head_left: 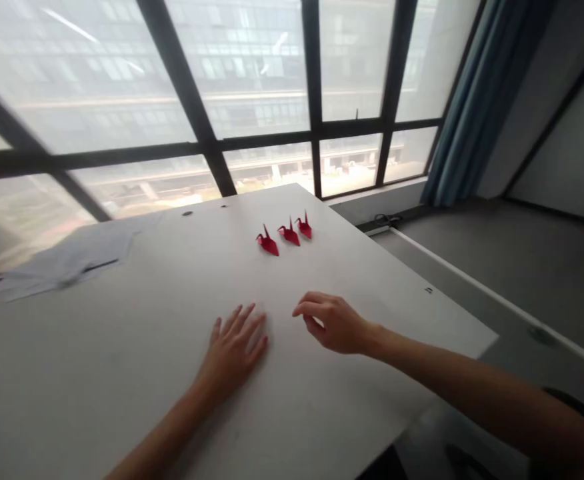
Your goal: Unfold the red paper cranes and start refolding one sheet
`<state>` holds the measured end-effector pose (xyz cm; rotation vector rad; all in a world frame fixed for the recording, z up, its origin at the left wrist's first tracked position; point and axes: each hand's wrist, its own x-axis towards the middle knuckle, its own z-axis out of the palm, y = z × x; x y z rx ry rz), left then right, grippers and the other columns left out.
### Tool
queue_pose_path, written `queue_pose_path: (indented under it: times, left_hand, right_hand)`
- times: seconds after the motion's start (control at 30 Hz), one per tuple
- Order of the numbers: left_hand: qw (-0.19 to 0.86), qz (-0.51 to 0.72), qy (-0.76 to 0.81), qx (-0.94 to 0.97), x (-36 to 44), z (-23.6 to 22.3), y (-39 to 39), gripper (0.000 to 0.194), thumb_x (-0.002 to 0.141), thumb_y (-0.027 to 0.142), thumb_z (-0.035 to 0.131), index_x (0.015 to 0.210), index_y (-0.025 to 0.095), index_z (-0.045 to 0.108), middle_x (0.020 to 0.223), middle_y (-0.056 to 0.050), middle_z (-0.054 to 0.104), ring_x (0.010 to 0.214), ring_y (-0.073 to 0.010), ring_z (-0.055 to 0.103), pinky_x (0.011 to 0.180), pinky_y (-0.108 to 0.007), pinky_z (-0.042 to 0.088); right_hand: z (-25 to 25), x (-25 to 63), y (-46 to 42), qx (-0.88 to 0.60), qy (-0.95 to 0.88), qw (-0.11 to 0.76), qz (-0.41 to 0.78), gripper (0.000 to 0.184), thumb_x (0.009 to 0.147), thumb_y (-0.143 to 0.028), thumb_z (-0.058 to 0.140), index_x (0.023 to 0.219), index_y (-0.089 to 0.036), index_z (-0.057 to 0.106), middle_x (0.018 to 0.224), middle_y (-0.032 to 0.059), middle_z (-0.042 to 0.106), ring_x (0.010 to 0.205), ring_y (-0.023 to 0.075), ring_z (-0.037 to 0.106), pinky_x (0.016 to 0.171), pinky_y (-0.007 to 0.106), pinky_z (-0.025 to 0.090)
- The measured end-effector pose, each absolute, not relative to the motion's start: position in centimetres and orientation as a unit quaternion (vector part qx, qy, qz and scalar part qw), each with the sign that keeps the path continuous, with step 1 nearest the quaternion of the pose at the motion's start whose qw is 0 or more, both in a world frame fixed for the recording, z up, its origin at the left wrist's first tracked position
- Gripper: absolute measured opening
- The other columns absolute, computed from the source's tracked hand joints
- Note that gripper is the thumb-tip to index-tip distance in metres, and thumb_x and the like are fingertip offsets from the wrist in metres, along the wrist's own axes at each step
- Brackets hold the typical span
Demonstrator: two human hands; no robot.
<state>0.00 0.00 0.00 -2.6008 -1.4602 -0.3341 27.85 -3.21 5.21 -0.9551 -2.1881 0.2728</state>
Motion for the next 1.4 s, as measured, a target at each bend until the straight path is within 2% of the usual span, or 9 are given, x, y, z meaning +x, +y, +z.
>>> queue_pose_path:
  times: [0.1, 0.17, 0.33, 0.5, 0.9, 1.07, 1.23, 1.3, 1.4]
  left_hand:
    - [0.044, -0.102, -0.491, -0.864, -1.2, -0.2, -0.1, 0.048, 0.098, 0.045, 0.045, 0.143, 0.030, 0.049, 0.154, -0.008, 0.043, 0.143, -0.0315, 0.037, 0.114, -0.060, 0.030]
    - [0.033, -0.110, -0.485, -0.867, -2.0, -0.4, -0.3, 0.049, 0.097, 0.045, 0.046, 0.144, 0.031, 0.048, 0.154, -0.007, 0.043, 0.144, -0.0311, 0.035, 0.116, -0.059, 0.027]
    - [-0.010, -0.108, -0.498, -0.860, -2.0, -0.6, -1.1, 0.054, 0.095, 0.042, 0.050, 0.147, 0.026, 0.043, 0.156, -0.008, 0.039, 0.146, -0.0313, 0.031, 0.118, -0.061, 0.022]
    - [-0.036, -0.112, -0.503, -0.856, -1.5, -0.2, -1.6, 0.057, 0.094, 0.037, 0.050, 0.149, 0.025, 0.038, 0.159, -0.008, 0.033, 0.148, -0.0320, 0.025, 0.119, -0.062, 0.018]
    - [-0.045, -0.103, -0.512, -0.852, -1.2, -0.2, -1.7, 0.061, 0.092, 0.032, 0.051, 0.150, 0.027, 0.035, 0.160, -0.008, 0.031, 0.148, -0.0335, 0.024, 0.118, -0.065, 0.017]
    - [-0.039, -0.105, -0.518, -0.848, -1.0, -0.1, -1.8, 0.057, 0.094, 0.035, 0.048, 0.148, 0.025, 0.038, 0.158, -0.010, 0.035, 0.148, -0.0336, 0.024, 0.118, -0.065, 0.015]
    - [-0.047, -0.100, -0.519, -0.847, -1.3, -0.4, -1.7, 0.060, 0.095, 0.037, 0.046, 0.152, 0.027, 0.032, 0.160, -0.008, 0.032, 0.149, -0.0331, 0.022, 0.119, -0.064, 0.014]
    - [-0.052, -0.099, -0.521, -0.846, -1.3, -0.3, -1.7, 0.059, 0.095, 0.039, 0.046, 0.151, 0.028, 0.033, 0.160, -0.007, 0.031, 0.149, -0.0328, 0.021, 0.119, -0.063, 0.013]
    - [-0.060, -0.096, -0.526, -0.843, -1.1, 0.1, -1.7, 0.059, 0.095, 0.040, 0.046, 0.151, 0.027, 0.035, 0.160, -0.008, 0.032, 0.149, -0.0332, 0.022, 0.119, -0.063, 0.012]
  right_hand:
    - [2.8, 22.5, 2.0, -0.369, -0.883, 0.268, 0.107, 0.027, 0.087, -0.005, 0.051, 0.101, -0.020, 0.069, 0.104, 0.0043, 0.069, 0.087, 0.0169, 0.064, 0.082, 0.030, 0.050]
    - [1.6, 20.3, 3.9, -0.377, -0.881, 0.271, 0.094, 0.029, 0.087, -0.004, 0.052, 0.105, -0.019, 0.068, 0.106, 0.0061, 0.068, 0.102, 0.0196, 0.061, 0.092, 0.032, 0.047]
    - [-0.2, 18.3, 4.3, -0.349, -0.898, 0.254, 0.083, 0.041, 0.095, -0.022, 0.052, 0.137, -0.025, 0.054, 0.145, 0.0095, 0.051, 0.135, 0.0256, 0.043, 0.111, 0.046, 0.035]
    - [-0.6, 18.5, 4.0, -0.357, -0.902, 0.215, 0.112, 0.048, 0.095, -0.022, 0.050, 0.143, -0.026, 0.049, 0.147, 0.0075, 0.051, 0.136, 0.0243, 0.044, 0.117, 0.048, 0.029]
    - [-0.7, 18.1, 4.1, -0.378, -0.885, 0.222, 0.157, 0.054, 0.088, -0.016, 0.051, 0.141, -0.026, 0.053, 0.147, 0.0057, 0.052, 0.138, 0.0241, 0.044, 0.119, 0.047, 0.027]
    - [-0.7, 18.2, 5.0, -0.378, -0.849, 0.299, 0.215, 0.049, 0.080, -0.016, 0.062, 0.127, -0.025, 0.063, 0.132, 0.0079, 0.064, 0.125, 0.0250, 0.056, 0.111, 0.044, 0.038]
    - [0.4, 19.0, 11.1, -0.435, -0.769, 0.407, 0.232, 0.029, 0.084, -0.022, 0.058, 0.111, -0.020, 0.067, 0.110, 0.0085, 0.070, 0.084, 0.0190, 0.068, 0.074, 0.031, 0.055]
    - [1.2, 19.4, 14.7, -0.509, -0.722, 0.431, 0.184, 0.026, 0.084, -0.023, 0.058, 0.107, -0.016, 0.067, 0.106, 0.0092, 0.071, 0.077, 0.0184, 0.067, 0.076, 0.032, 0.054]
    - [2.1, 19.7, 19.7, -0.555, -0.687, 0.440, 0.164, 0.030, 0.086, -0.023, 0.057, 0.112, -0.013, 0.066, 0.110, 0.0126, 0.070, 0.086, 0.0222, 0.067, 0.084, 0.035, 0.051]
